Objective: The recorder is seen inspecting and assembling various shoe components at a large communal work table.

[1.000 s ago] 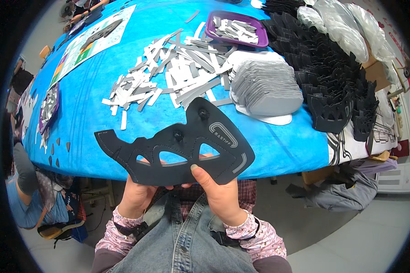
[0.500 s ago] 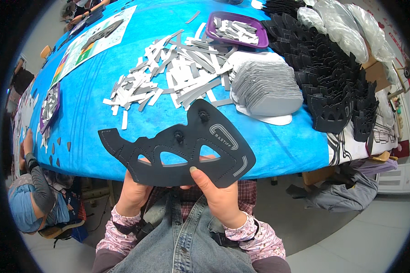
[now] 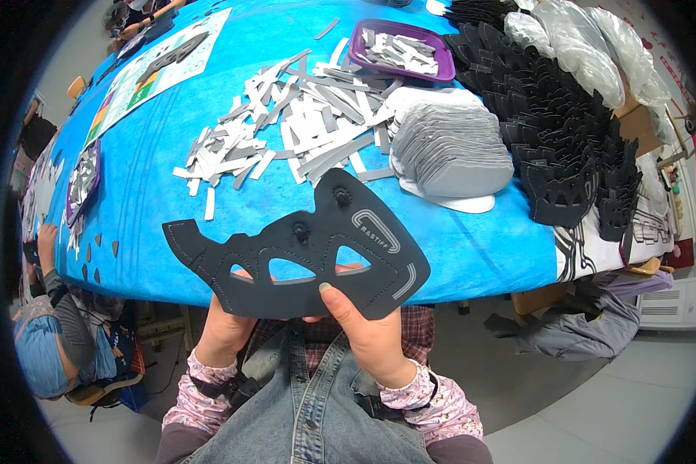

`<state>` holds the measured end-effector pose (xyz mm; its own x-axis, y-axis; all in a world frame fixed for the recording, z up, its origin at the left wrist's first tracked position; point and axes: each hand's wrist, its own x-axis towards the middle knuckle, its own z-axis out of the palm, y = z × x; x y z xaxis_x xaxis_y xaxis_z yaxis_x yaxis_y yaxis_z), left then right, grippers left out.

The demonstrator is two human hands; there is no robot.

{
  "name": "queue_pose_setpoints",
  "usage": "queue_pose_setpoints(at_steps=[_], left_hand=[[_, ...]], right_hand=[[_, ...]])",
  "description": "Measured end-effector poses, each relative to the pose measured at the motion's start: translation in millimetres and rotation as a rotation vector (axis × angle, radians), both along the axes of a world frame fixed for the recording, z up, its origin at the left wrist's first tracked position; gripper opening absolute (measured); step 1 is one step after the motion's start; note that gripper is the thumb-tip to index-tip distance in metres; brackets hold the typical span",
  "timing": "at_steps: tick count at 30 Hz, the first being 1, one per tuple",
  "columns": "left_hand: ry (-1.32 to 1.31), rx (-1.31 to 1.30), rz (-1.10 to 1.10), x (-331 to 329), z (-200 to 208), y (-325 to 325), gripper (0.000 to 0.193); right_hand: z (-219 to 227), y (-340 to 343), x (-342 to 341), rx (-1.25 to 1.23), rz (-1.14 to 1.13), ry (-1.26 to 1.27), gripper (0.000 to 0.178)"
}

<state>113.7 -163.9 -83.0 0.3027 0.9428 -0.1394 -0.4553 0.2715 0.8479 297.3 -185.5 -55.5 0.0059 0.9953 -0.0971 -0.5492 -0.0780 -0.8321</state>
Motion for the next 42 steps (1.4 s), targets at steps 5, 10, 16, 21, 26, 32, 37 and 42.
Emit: queue_pose_setpoints(at_steps=[5, 10, 16, 21, 26, 32, 37, 42], left_hand=[[0.034, -0.066, -0.008, 2, 6, 3, 0.019], [0.069, -0.007, -0.021, 6, 11, 4, 0.031], [-0.107, 0.023, -0.097, 4, 12, 1, 0.02], [0.003, -0.032, -0.086, 4, 14, 3, 0.026], [-0.022, 0.009, -0.082, 2, 12, 3, 0.02], [-0.126, -0.058, -0.084, 3, 15, 2, 0.02], [0.059, 0.011, -0.065, 3, 14, 1, 0.034], [-0.013, -0.054, -0.047, 0, 11, 2, 0.023]], right_hand=[[1, 0, -1, -0.016, -0.012, -0.001, 0.019], [0, -1, -1, -0.005, -0.024, 0.0, 0.019], [-1, 0, 0, 0.03, 0.025, -0.037, 0.019], [0, -1, 0, 0.02, 0.013, -0.005, 0.02], [0, 0, 0, 0.033, 0.033, -0.007, 0.02], [1, 0, 0, 0.008, 0.023, 0.015, 0.021], [0, -1, 0, 0.009, 0.03, 0.003, 0.02], [0, -2, 0, -0.013, 0.028, 0.001, 0.019]])
